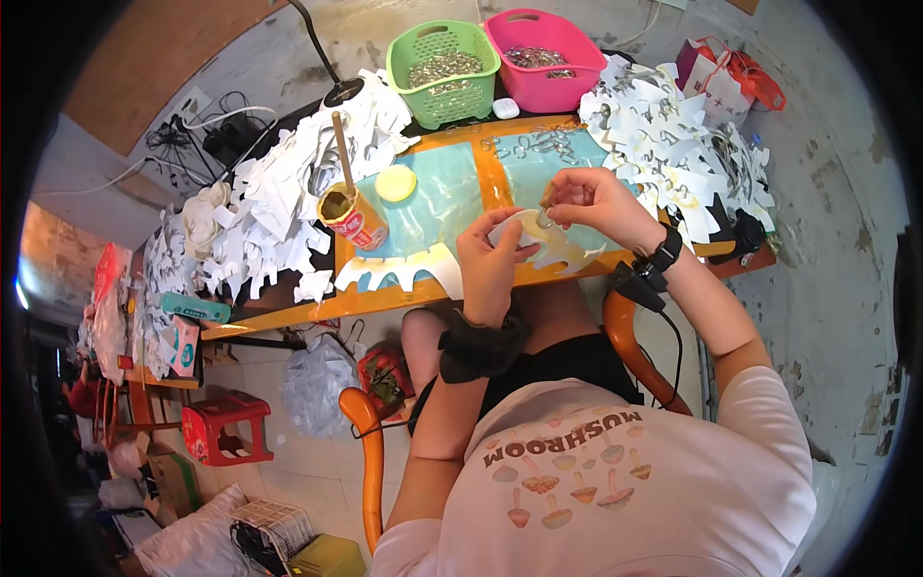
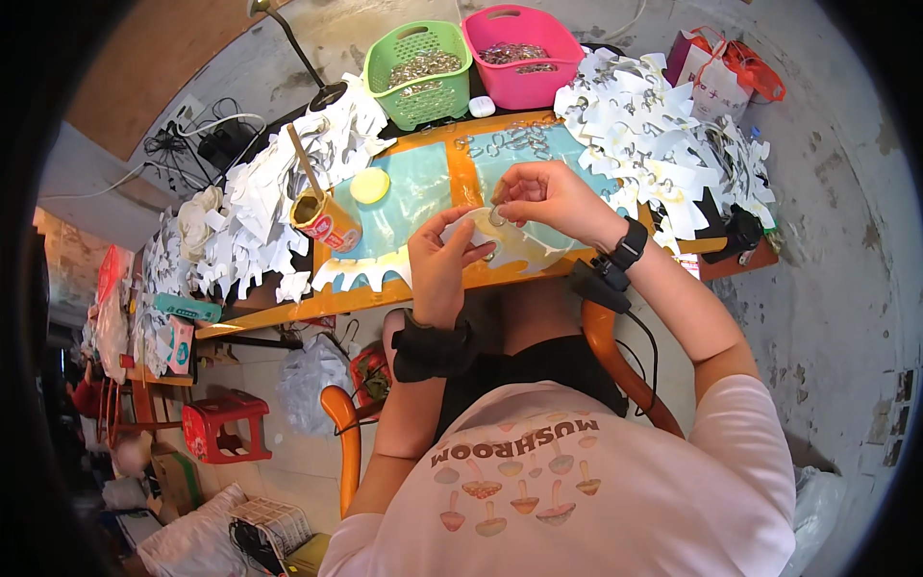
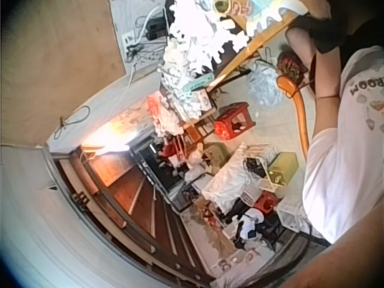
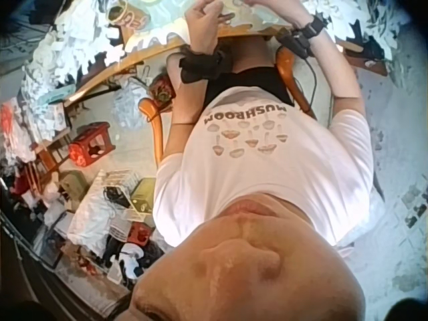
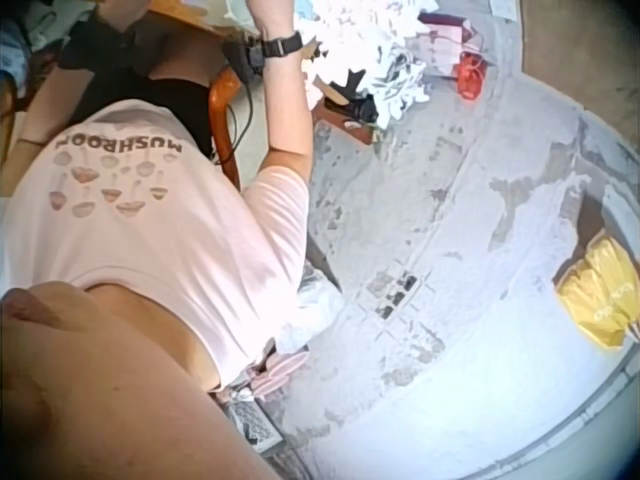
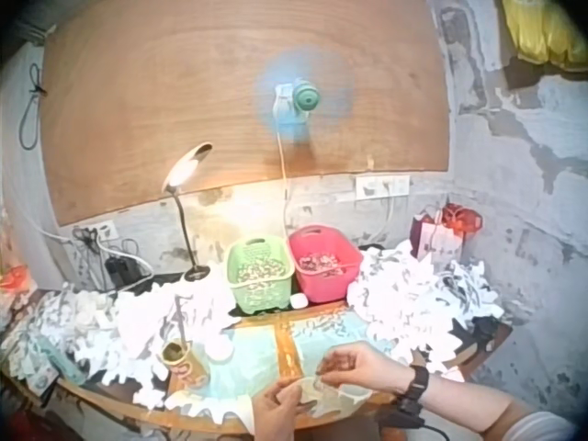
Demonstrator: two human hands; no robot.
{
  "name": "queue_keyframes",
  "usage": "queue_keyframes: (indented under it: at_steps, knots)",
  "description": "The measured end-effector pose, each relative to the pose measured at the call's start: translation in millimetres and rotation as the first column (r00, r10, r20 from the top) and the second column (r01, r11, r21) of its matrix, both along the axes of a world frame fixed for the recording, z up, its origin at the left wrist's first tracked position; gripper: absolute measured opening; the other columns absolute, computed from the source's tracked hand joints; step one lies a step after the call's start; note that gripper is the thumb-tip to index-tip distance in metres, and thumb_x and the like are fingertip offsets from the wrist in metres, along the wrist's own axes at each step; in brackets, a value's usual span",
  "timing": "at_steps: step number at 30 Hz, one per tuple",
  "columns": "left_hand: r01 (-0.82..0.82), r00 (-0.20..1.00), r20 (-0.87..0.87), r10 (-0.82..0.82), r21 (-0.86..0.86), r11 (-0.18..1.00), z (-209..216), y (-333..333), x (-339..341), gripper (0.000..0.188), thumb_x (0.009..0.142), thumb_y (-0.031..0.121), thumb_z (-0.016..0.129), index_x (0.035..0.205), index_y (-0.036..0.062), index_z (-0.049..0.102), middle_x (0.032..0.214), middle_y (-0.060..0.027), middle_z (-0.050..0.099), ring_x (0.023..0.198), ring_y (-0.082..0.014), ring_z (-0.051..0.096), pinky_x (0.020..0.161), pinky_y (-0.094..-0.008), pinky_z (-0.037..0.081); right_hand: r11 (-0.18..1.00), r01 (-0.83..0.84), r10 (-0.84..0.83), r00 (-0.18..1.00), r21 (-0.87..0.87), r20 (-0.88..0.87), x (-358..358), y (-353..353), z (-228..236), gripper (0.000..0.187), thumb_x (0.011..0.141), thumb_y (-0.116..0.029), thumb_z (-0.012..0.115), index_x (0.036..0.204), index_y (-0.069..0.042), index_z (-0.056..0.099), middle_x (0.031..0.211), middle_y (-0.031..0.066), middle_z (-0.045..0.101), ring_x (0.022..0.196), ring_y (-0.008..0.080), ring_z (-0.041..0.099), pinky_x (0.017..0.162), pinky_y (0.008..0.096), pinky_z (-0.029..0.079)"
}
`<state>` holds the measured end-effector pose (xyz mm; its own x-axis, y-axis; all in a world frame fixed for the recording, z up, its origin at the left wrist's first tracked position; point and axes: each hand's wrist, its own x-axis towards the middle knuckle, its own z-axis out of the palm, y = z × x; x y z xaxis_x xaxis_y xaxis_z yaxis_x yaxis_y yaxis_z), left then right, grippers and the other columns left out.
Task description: Applying adhesive and assembling shoe upper components.
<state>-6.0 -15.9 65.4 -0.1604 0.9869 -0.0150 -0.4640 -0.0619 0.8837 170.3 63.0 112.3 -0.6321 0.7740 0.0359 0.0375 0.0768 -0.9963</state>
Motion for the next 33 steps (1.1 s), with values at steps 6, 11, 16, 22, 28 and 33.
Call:
queue_keyframes:
  at_steps: [6, 11, 16, 22, 28, 33]
  knots:
    - [0.005, 0.999, 0.040, -0.006, 0.032, 0.999, 6, -6, 1, 0.023, 0.094, 0.004, 0.058, 0.112, -0.0086, 0.060, 0.105, -0.0161, 0.066, 0.089, -0.0192, 0.068, 0.078, -0.0321, 0.061, 0.982, 0.006, -0.035, 0.988, 0.187, 0.153, 0, -5, -1, 0.011, 0.083, -0.004, 0.072, 0.089, 0.002, 0.065, 0.083, 0.0041, 0.067, 0.073, 0.0083, 0.063, 0.068, 0.0237, 0.051]
    - [-0.007, 0.999, 0.036, 0.003, 0.132, 0.991, 12, -17, 6, 0.027, 0.094, 0.004, 0.058, 0.117, -0.0083, 0.057, 0.110, -0.0165, 0.064, 0.098, -0.0203, 0.065, 0.085, -0.0340, 0.058, 0.869, 0.058, -0.166, 0.970, 0.491, 0.179, -4, -23, 14, 0.011, 0.081, -0.002, 0.072, 0.090, 0.001, 0.066, 0.090, 0.0079, 0.067, 0.076, 0.0153, 0.067, 0.070, 0.0276, 0.053]
    - [-0.057, 0.998, 0.012, 0.057, 0.294, 0.954, 30, -27, 23, 0.032, 0.091, 0.002, 0.062, 0.119, -0.0028, 0.048, 0.112, -0.0128, 0.060, 0.098, -0.0175, 0.063, 0.085, -0.0303, 0.056, 0.605, 0.138, -0.332, 0.939, 0.785, 0.091, -5, -44, 29, 0.012, 0.078, 0.000, 0.071, 0.090, 0.001, 0.067, 0.100, 0.0119, 0.069, 0.078, 0.0260, 0.069, 0.071, 0.0327, 0.055]
    - [-0.207, 0.978, 0.044, 0.204, 0.315, 0.926, 58, -11, 73, 0.029, 0.090, 0.001, 0.067, 0.111, 0.0014, 0.047, 0.108, -0.0085, 0.057, 0.093, -0.0120, 0.060, 0.079, -0.0254, 0.054, 0.540, 0.381, -0.530, 0.847, 0.751, -0.049, 12, -67, 58, 0.013, 0.077, 0.003, 0.069, 0.090, 0.001, 0.067, 0.104, 0.0126, 0.070, 0.088, 0.0291, 0.069, 0.076, 0.0334, 0.055]
    - [-0.197, 0.977, 0.129, 0.171, 0.220, 0.955, 32, -6, 105, 0.025, 0.094, 0.005, 0.062, 0.116, 0.0018, 0.049, 0.108, -0.0066, 0.060, 0.095, -0.0094, 0.058, 0.082, -0.0237, 0.047, 0.597, 0.224, -0.474, 0.874, 0.771, 0.113, 38, -50, 51, 0.009, 0.077, 0.001, 0.067, 0.086, 0.001, 0.063, 0.094, 0.0136, 0.069, 0.086, 0.0336, 0.066, 0.075, 0.0356, 0.053]
    - [-0.147, 0.966, 0.223, 0.128, 0.071, 0.987, -46, -12, 92, 0.028, 0.094, 0.005, 0.062, 0.119, 0.0021, 0.047, 0.110, -0.0062, 0.059, 0.096, -0.0087, 0.056, 0.081, -0.0222, 0.046, 0.616, -0.044, -0.315, 0.901, 0.786, 0.297, 35, -21, -14, 0.011, 0.076, 0.003, 0.068, 0.085, 0.002, 0.064, 0.097, 0.0121, 0.068, 0.084, 0.0290, 0.067, 0.075, 0.0331, 0.052]
